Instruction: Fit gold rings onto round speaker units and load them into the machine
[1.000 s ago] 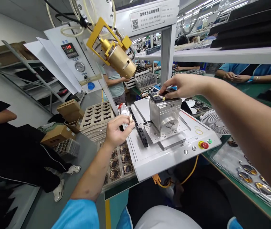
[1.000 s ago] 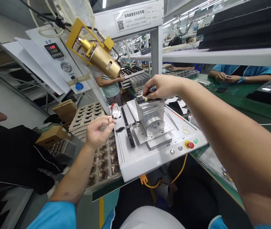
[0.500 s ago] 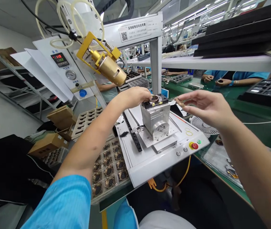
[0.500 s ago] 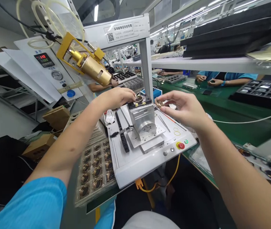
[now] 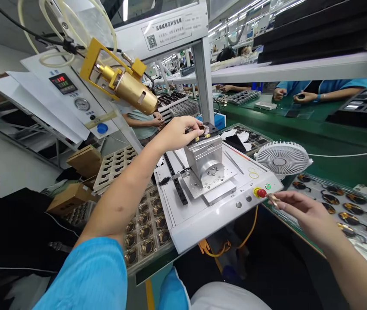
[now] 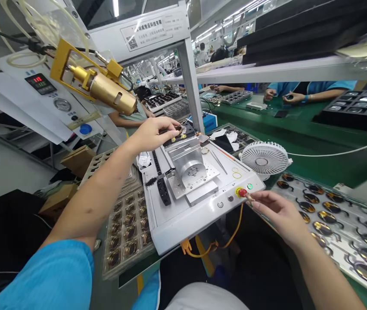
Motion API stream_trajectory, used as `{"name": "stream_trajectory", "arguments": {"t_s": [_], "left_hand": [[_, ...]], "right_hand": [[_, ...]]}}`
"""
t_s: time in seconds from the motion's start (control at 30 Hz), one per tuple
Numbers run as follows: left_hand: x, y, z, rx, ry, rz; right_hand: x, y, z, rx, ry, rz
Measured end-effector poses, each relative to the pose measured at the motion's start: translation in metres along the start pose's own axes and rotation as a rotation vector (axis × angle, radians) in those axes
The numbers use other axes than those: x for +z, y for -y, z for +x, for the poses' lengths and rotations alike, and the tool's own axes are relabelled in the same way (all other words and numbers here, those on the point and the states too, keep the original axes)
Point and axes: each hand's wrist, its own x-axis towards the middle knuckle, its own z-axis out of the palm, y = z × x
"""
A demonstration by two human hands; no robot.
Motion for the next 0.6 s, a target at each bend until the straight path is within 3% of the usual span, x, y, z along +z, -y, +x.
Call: {"name": "stream_trajectory", "arguments": {"t_s": [0.27,0.6], "left_hand": [[-0.007,-0.008,0.01,-0.099,0.03,0.195],[0.013,-0.023,-0.027,-0.13,-0.002,0.03]], "right_hand": [[0.0,-0.01,-0.016,0.032,0.035,0.015],[-0.004,-0.048,-0.006,0.025,0.008,-0.096]]}}
